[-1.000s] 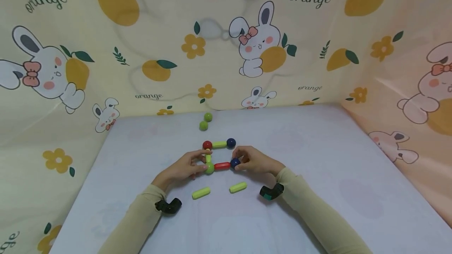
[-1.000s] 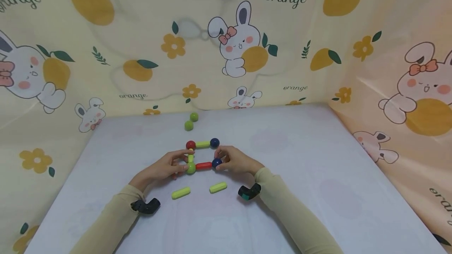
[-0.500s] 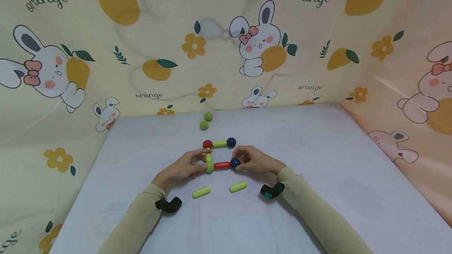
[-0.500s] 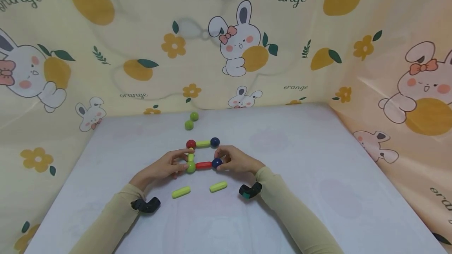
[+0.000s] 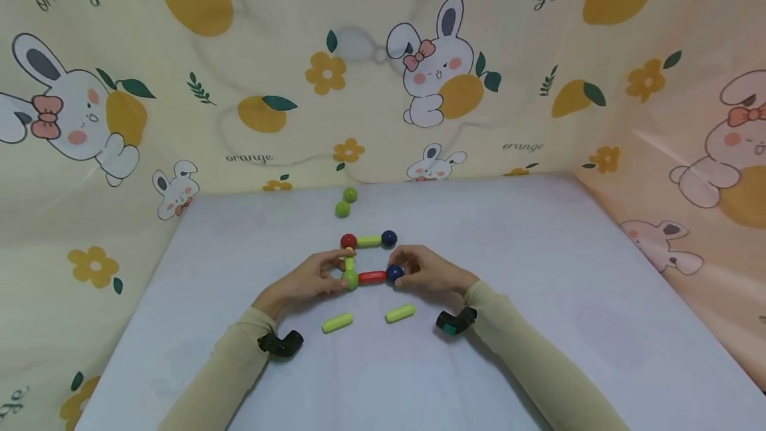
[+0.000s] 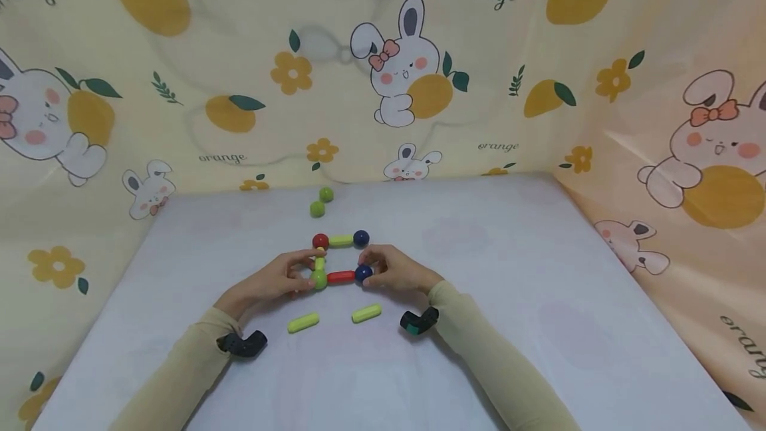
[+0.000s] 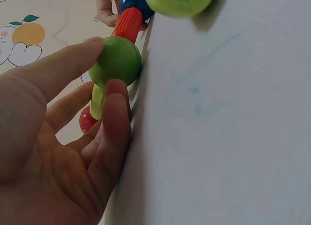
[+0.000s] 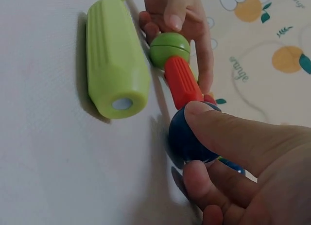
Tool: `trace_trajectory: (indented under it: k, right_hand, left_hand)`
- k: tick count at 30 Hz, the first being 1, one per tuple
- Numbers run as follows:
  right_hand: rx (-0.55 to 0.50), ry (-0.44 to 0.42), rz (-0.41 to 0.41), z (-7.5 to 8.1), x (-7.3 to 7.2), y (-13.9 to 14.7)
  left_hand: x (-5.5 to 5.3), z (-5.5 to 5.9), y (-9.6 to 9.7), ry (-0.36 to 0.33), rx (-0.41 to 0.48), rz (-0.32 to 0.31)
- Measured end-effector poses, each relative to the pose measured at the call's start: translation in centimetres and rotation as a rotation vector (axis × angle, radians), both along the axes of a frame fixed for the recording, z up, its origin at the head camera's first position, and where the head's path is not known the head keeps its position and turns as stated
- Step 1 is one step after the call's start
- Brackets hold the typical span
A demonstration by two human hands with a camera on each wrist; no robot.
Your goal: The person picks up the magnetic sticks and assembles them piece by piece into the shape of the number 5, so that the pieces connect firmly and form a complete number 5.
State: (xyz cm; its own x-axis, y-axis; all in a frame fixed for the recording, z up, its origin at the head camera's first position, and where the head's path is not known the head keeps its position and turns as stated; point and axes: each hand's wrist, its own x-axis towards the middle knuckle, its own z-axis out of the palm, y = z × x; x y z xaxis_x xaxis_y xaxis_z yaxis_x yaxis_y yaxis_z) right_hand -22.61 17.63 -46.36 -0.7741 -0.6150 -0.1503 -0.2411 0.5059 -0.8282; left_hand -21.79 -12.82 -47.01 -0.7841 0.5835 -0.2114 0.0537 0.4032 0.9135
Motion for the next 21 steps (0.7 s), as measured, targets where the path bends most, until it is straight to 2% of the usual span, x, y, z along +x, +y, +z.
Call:
trace_trajectory:
  k: [13, 21]
  right_hand:
    - [0.012, 0.032, -0.166, -0.15, 0.10, -1.03]
    - [-0.018, 0.022, -0.124, -0.43, 0.11, -0.62]
  left_hand:
    - [-0.06, 0.72, 0.44, 0.024, -0.056, 0.079]
    - [0.56, 0.76, 0.64, 0.024, -0.057, 0.089]
